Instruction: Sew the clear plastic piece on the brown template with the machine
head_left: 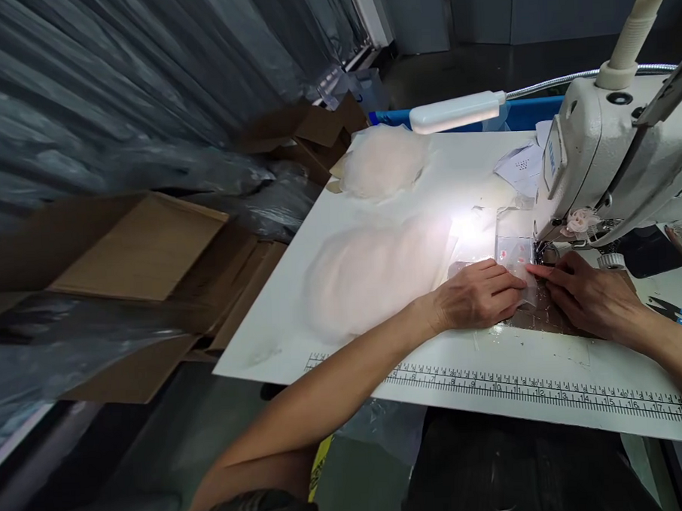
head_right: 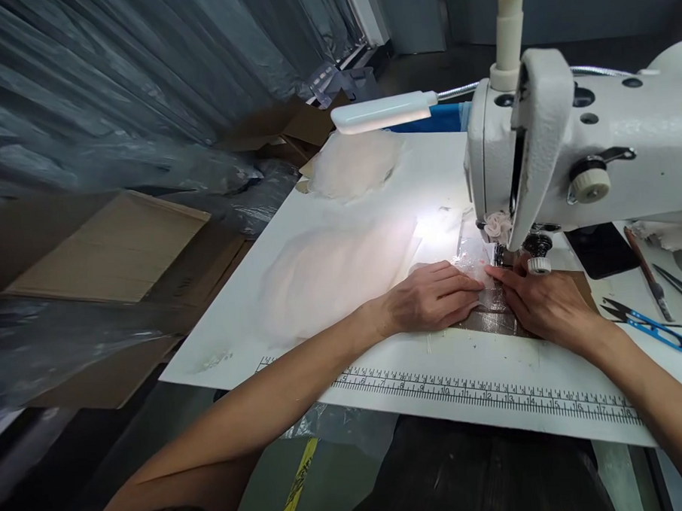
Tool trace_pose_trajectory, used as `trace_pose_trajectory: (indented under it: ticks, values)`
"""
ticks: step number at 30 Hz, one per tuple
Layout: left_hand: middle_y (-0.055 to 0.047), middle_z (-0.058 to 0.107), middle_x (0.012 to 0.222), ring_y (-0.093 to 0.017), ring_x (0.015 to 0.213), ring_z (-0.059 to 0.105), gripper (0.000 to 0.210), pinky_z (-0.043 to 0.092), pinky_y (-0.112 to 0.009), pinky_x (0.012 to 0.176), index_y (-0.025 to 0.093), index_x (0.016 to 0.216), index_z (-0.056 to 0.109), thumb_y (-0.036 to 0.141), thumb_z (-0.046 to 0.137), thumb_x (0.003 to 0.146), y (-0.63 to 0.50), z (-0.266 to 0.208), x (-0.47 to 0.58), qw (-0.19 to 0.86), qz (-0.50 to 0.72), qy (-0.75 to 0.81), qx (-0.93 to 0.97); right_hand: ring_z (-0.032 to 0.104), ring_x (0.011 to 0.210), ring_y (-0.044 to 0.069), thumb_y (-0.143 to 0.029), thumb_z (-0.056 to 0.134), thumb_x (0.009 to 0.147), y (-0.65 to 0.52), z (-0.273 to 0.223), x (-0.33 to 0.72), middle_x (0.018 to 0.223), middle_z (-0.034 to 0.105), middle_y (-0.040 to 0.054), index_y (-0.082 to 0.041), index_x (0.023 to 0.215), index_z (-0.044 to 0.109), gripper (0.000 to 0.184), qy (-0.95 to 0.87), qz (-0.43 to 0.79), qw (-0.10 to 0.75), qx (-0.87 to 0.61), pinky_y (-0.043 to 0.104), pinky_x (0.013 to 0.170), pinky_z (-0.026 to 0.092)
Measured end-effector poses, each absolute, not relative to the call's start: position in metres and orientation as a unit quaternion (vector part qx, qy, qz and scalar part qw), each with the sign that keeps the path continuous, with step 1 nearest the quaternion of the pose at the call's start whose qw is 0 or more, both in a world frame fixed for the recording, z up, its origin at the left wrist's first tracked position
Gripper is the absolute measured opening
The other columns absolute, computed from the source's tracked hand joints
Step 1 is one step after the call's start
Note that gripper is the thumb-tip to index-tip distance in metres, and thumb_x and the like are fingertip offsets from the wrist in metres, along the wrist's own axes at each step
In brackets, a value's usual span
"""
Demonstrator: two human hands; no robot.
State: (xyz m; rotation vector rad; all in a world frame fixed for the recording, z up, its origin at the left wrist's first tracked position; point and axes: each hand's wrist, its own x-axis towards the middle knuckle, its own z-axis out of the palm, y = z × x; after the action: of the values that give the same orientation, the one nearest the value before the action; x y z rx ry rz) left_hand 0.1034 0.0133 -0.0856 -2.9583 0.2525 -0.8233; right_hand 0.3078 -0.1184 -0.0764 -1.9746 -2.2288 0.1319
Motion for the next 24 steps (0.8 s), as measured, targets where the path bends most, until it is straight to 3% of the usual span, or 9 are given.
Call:
trace_pose_trajectory:
  ticks: [7,24]
  values:
    - [-0.005,0.076,0.101,-0.013,0.08,0.067,0.02,0.053,-0.028,0.069,0.017,0.087,0.069,0.02,0.051,0.096,0.0151,-0.084,0.101,0.018,-0.262,0.092,-0.961,0.057,0.061,0.016,-0.028,0.037,0.095,-0.1254,-0.0759,0.317,0.097,0.068,0.01,-0.027,0.129,0.068,0.045,-0.759,0.061,0.121,-0.637,0.027,0.052,0.041]
    - [-0.006,0.076,0.098,-0.013,0.078,0.066,0.019,0.054,-0.03,0.069,0.018,0.089,0.069,0.018,0.052,0.095,0.0161,-0.0877,0.1008,-0.024,-0.26,0.097,-0.96,0.062,0.069,0.019,-0.027,0.04,0.094,-0.1263,-0.0729,0.3095,0.102,0.069,0.0122,-0.029,0.127,0.07,0.044,-0.746,0.026,0.077,-0.661,0.03,0.052,0.041]
